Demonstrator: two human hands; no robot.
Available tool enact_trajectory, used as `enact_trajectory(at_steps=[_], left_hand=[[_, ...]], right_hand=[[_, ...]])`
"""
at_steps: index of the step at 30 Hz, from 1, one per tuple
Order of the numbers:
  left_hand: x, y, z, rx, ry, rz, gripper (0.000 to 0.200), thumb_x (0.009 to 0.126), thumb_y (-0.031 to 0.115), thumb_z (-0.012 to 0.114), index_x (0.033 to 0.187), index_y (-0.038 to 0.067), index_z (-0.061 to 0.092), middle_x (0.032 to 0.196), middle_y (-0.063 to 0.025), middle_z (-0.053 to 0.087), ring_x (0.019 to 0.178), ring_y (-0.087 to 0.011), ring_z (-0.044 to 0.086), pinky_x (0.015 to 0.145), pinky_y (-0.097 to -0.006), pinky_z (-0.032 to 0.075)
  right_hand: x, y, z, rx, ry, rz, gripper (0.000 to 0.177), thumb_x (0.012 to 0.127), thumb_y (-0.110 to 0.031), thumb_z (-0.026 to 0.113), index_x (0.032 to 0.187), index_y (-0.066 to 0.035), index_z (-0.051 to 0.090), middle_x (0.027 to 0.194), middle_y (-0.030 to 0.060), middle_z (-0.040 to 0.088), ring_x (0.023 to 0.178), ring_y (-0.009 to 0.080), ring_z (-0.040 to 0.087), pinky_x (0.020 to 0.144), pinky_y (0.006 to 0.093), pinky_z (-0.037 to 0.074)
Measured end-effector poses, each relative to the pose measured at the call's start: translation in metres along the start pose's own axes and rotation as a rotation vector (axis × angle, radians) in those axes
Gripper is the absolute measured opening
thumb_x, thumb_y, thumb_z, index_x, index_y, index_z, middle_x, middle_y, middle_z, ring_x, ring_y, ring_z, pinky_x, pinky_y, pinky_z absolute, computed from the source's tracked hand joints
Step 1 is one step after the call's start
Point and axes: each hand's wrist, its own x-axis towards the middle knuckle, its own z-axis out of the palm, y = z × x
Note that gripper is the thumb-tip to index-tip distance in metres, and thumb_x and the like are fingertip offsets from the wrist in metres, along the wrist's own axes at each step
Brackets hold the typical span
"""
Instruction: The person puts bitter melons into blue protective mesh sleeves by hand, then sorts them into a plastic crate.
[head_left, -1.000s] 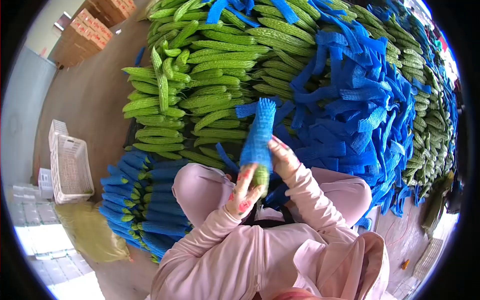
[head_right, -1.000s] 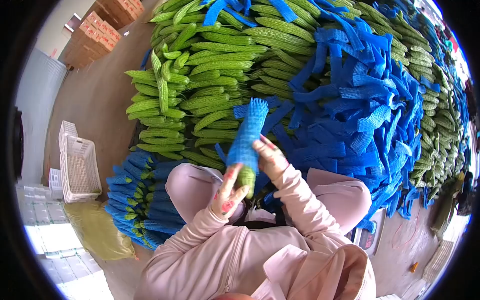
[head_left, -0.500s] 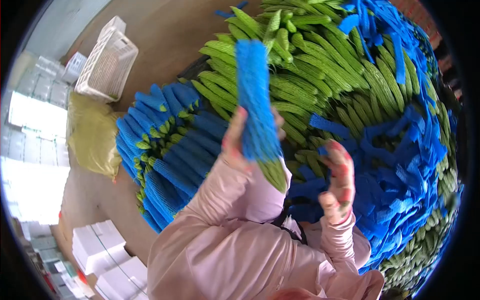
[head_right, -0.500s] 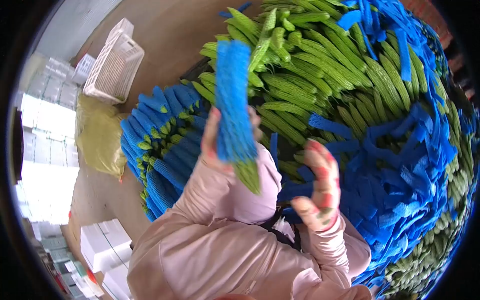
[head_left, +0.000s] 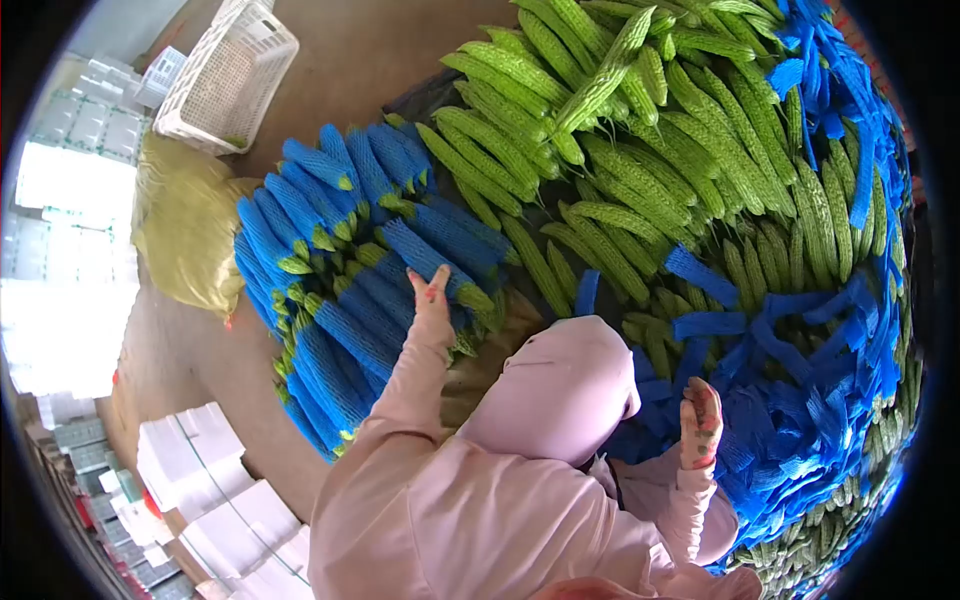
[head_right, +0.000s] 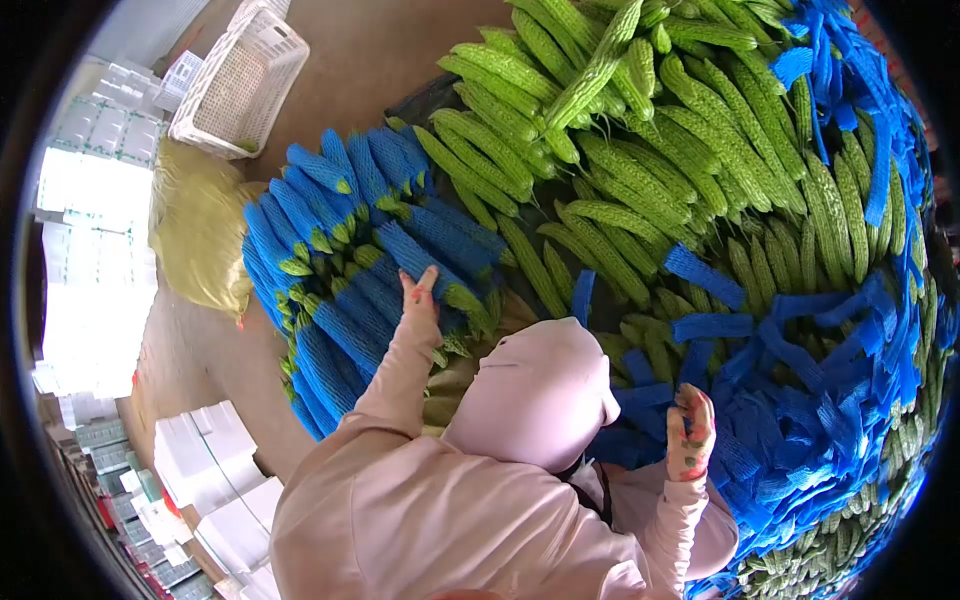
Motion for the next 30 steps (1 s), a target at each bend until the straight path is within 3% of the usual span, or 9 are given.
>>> enact_trajectory(at_steps=[1, 6, 11, 13, 15, 19, 24, 27, 30], left_hand=[[0.003, -0.006, 0.002, 0.378, 0.106, -0.042, 0.094, 0.076, 0.020, 0.072, 0.148, 0.017, 0.011, 0.133, -0.0179, 0.045, 0.118, -0.0323, 0.048, 0.098, -0.0378, 0.039], [0.020, -0.032, 0.016, 0.635, 0.196, 0.207, 0.084, 0.078, 0.026, 0.069, 0.144, 0.005, 0.021, 0.132, -0.0286, 0.040, 0.122, -0.0402, 0.041, 0.103, -0.0393, 0.034], [0.019, -0.033, 0.017, 0.838, 0.147, 0.396, 0.072, 0.078, 0.020, 0.067, 0.138, 0.001, 0.032, 0.126, -0.0275, 0.044, 0.118, -0.0411, 0.042, 0.101, -0.0407, 0.035], [0.008, -0.025, 0.021, 0.794, 0.250, 0.561, 0.063, 0.079, 0.017, 0.066, 0.133, -0.001, 0.039, 0.126, -0.0255, 0.045, 0.119, -0.0388, 0.042, 0.102, -0.0406, 0.034], [-0.011, -0.009, 0.030, 0.791, 0.161, 0.835, 0.055, 0.080, 0.013, 0.063, 0.129, -0.001, 0.044, 0.127, -0.0232, 0.046, 0.119, -0.0376, 0.042, 0.102, -0.0413, 0.034], [-0.020, -0.027, 0.053, 0.526, -0.477, 0.659, 0.038, 0.086, 0.007, 0.054, 0.124, 0.001, 0.052, 0.114, -0.0159, 0.058, 0.103, -0.0231, 0.058, 0.090, -0.0318, 0.046], [-0.034, -0.056, 0.085, 0.552, -0.724, 0.453, 0.033, 0.089, 0.010, 0.052, 0.121, 0.000, 0.055, 0.114, -0.0145, 0.060, 0.104, -0.0218, 0.058, 0.091, -0.0304, 0.045], [-0.034, -0.052, 0.095, 0.542, -0.796, 0.395, 0.036, 0.090, 0.013, 0.052, 0.124, 0.000, 0.051, 0.118, -0.0149, 0.058, 0.108, -0.0218, 0.056, 0.094, -0.0307, 0.043], [-0.054, -0.014, 0.120, 0.456, -0.845, 0.324, 0.040, 0.091, 0.018, 0.054, 0.126, 0.000, 0.050, 0.120, -0.0142, 0.056, 0.111, -0.0211, 0.054, 0.095, -0.0302, 0.042]], right_hand=[[0.002, -0.006, 0.004, -0.008, -0.011, 0.008, 0.039, 0.077, 0.004, 0.055, 0.116, 0.000, 0.056, 0.109, 0.0110, 0.058, 0.096, 0.0195, 0.059, 0.084, 0.0292, 0.047], [0.013, -0.011, 0.013, -0.157, -0.100, -0.003, 0.038, 0.078, 0.000, 0.060, 0.116, 0.001, 0.056, 0.108, 0.0125, 0.057, 0.094, 0.0220, 0.060, 0.083, 0.0306, 0.048], [0.024, 0.039, 0.027, -0.329, -0.170, 0.145, 0.035, 0.079, -0.011, 0.064, 0.113, -0.004, 0.058, 0.107, 0.0139, 0.059, 0.096, 0.0273, 0.060, 0.082, 0.0341, 0.049], [0.030, 0.075, 0.042, -0.490, -0.231, -0.020, 0.037, 0.079, -0.019, 0.065, 0.114, -0.007, 0.058, 0.109, 0.0155, 0.059, 0.100, 0.0327, 0.058, 0.085, 0.0382, 0.048], [0.035, 0.098, 0.066, -0.472, -0.290, 0.009, 0.044, 0.077, -0.025, 0.068, 0.116, -0.009, 0.056, 0.111, 0.0155, 0.059, 0.104, 0.0355, 0.056, 0.089, 0.0401, 0.046], [0.073, 0.100, 0.122, -0.480, -0.650, 0.207, 0.055, 0.081, -0.040, 0.060, 0.129, -0.014, 0.050, 0.127, 0.0186, 0.050, 0.118, 0.0358, 0.048, 0.100, 0.0395, 0.039], [0.111, 0.099, 0.199, -0.464, -0.677, 0.154, 0.065, 0.081, -0.049, 0.058, 0.136, -0.016, 0.043, 0.141, 0.0207, 0.035, 0.131, 0.0375, 0.034, 0.110, 0.0378, 0.027], [0.122, 0.107, 0.213, -0.483, -0.538, 0.079, 0.057, 0.081, -0.046, 0.062, 0.125, -0.011, 0.053, 0.123, 0.0191, 0.053, 0.115, 0.0312, 0.051, 0.100, 0.0364, 0.038], [0.138, 0.089, 0.188, 0.398, -0.325, 0.348, 0.024, 0.083, -0.026, 0.068, 0.084, -0.003, 0.060, 0.068, -0.0005, 0.054, 0.066, 0.0085, 0.045, 0.061, 0.0277, 0.040]])
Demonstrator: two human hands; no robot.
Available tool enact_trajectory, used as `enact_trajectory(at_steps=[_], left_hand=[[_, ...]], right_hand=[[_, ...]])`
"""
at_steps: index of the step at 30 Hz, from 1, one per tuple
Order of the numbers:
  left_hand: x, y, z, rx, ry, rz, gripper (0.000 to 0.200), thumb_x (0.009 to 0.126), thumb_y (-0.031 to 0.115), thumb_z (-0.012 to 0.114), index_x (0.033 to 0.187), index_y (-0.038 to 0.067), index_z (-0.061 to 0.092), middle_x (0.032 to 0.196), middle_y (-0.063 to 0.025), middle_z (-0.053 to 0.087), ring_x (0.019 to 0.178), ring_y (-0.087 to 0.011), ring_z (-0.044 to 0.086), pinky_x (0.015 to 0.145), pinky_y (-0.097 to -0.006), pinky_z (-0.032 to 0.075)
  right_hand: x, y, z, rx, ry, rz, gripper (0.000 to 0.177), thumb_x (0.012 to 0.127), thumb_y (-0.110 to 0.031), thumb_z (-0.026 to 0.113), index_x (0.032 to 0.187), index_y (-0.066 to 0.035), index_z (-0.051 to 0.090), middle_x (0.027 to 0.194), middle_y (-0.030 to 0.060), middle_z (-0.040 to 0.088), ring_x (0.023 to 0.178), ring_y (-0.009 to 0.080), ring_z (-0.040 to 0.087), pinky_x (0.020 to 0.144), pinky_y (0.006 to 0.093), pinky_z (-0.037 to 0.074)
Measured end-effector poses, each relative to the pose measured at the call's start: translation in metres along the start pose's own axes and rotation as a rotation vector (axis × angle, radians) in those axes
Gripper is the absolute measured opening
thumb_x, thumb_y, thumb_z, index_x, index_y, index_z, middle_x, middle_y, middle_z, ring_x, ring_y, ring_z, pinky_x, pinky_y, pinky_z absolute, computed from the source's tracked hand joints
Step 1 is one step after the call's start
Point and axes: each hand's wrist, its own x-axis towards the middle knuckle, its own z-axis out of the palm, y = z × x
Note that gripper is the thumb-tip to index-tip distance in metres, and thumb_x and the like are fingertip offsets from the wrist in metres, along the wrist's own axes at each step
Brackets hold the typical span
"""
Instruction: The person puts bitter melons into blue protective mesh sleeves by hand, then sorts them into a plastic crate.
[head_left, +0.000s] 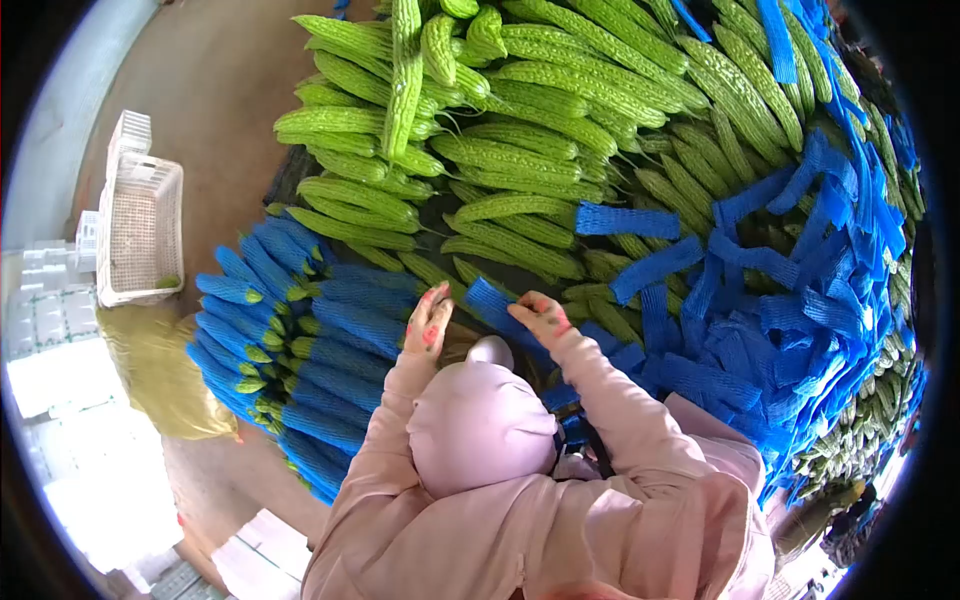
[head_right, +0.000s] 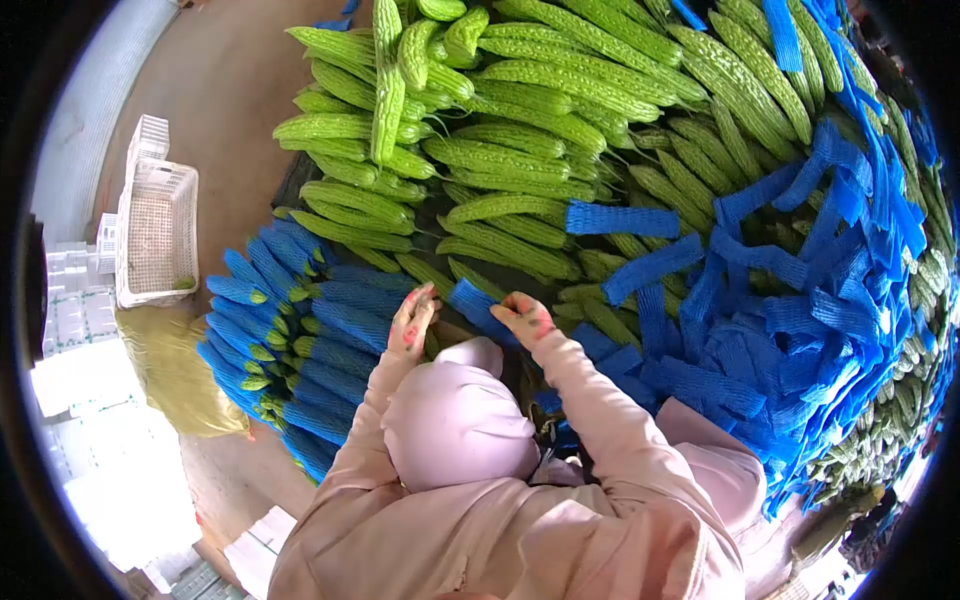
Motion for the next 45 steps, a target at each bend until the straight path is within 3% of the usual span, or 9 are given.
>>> enact_trajectory(at_steps=[6, 19, 23, 31, 35, 38, 39, 42, 45], left_hand=[[0.025, 0.109, 0.040, -0.275, -0.527, -0.092, 0.026, 0.092, 0.027, 0.058, 0.099, 0.004, 0.064, 0.087, 0.0030, 0.064, 0.073, -0.0049, 0.057, 0.066, -0.0206, 0.045], [-0.075, 0.265, 0.108, 0.176, -0.578, 0.117, 0.017, 0.091, 0.024, 0.058, 0.094, 0.008, 0.061, 0.074, 0.0050, 0.055, 0.061, -0.0037, 0.047, 0.053, -0.0190, 0.038], [-0.089, 0.243, 0.146, -0.039, -0.700, 0.142, 0.013, 0.089, 0.021, 0.063, 0.088, 0.009, 0.062, 0.071, 0.0047, 0.055, 0.056, -0.0039, 0.045, 0.049, -0.0190, 0.034], [-0.101, 0.236, 0.149, -0.239, -0.579, 0.033, 0.008, 0.091, 0.017, 0.060, 0.088, 0.009, 0.060, 0.072, 0.0046, 0.054, 0.054, -0.0014, 0.045, 0.045, -0.0153, 0.033], [-0.098, 0.228, 0.138, 0.061, -0.339, 0.208, 0.007, 0.088, 0.016, 0.061, 0.088, 0.009, 0.060, 0.076, 0.0015, 0.057, 0.064, -0.0084, 0.053, 0.054, -0.0229, 0.043], [-0.124, 0.219, 0.173, 0.630, -0.145, 1.186, 0.012, 0.080, 0.009, 0.064, 0.091, 0.006, 0.061, 0.088, -0.0069, 0.062, 0.079, -0.0239, 0.061, 0.068, -0.0354, 0.051], [-0.143, 0.230, 0.187, 0.553, -0.293, 1.427, 0.017, 0.077, 0.006, 0.064, 0.094, 0.005, 0.061, 0.090, -0.0090, 0.063, 0.083, -0.0288, 0.063, 0.070, -0.0374, 0.052], [-0.156, 0.231, 0.195, 0.585, -0.314, 1.452, 0.025, 0.076, 0.004, 0.062, 0.101, 0.004, 0.061, 0.103, -0.0129, 0.061, 0.087, -0.0308, 0.062, 0.073, -0.0385, 0.052], [-0.130, 0.220, 0.178, 0.642, -0.086, 1.248, 0.016, 0.081, 0.008, 0.057, 0.096, 0.003, 0.060, 0.091, -0.0131, 0.063, 0.077, -0.0326, 0.061, 0.069, -0.0408, 0.051]], right_hand=[[-0.060, -0.102, -0.043, 0.101, 0.045, -0.316, 0.024, 0.083, -0.022, 0.069, 0.085, 0.000, 0.059, 0.068, 0.0004, 0.053, 0.065, 0.0077, 0.046, 0.059, 0.0252, 0.041], [-0.150, -0.150, -0.073, 0.248, 0.300, -0.659, 0.017, 0.088, -0.017, 0.064, 0.085, -0.003, 0.055, 0.073, -0.0034, 0.052, 0.067, 0.0065, 0.043, 0.062, 0.0231, 0.040], [-0.188, -0.150, -0.078, 0.513, -0.083, -0.667, 0.078, 0.085, -0.037, 0.067, 0.141, -0.001, 0.027, 0.132, 0.0070, 0.044, 0.117, 0.0148, 0.044, 0.099, 0.0309, 0.036], [-0.212, -0.124, -0.104, 0.694, 0.027, -0.468, 0.031, 0.089, -0.013, 0.062, 0.115, 0.003, 0.056, 0.101, 0.0067, 0.064, 0.085, 0.0140, 0.062, 0.072, 0.0261, 0.053], [-0.208, -0.121, -0.117, -0.140, 0.536, -0.473, 0.022, 0.084, -0.010, 0.061, 0.106, -0.003, 0.059, 0.084, 0.0121, 0.067, 0.076, 0.0198, 0.066, 0.066, 0.0322, 0.053], [-0.205, -0.133, -0.099, -0.538, 0.556, -0.483, 0.029, 0.076, -0.020, 0.067, 0.100, -0.005, 0.061, 0.084, 0.0137, 0.067, 0.076, 0.0235, 0.066, 0.068, 0.0346, 0.051], [-0.167, -0.087, -0.102, -0.307, 0.494, -0.938, 0.025, 0.078, -0.017, 0.066, 0.098, -0.003, 0.061, 0.087, 0.0102, 0.067, 0.078, 0.0214, 0.065, 0.070, 0.0323, 0.050], [-0.189, -0.126, -0.109, 0.832, -0.014, -0.574, 0.017, 0.083, -0.006, 0.062, 0.100, -0.002, 0.060, 0.086, 0.0022, 0.063, 0.076, 0.0088, 0.056, 0.069, 0.0219, 0.046], [-0.201, -0.147, -0.106, 0.176, 0.596, -0.492, 0.010, 0.082, -0.001, 0.062, 0.091, -0.002, 0.061, 0.083, -0.0005, 0.063, 0.072, 0.0050, 0.053, 0.064, 0.0224, 0.045]])
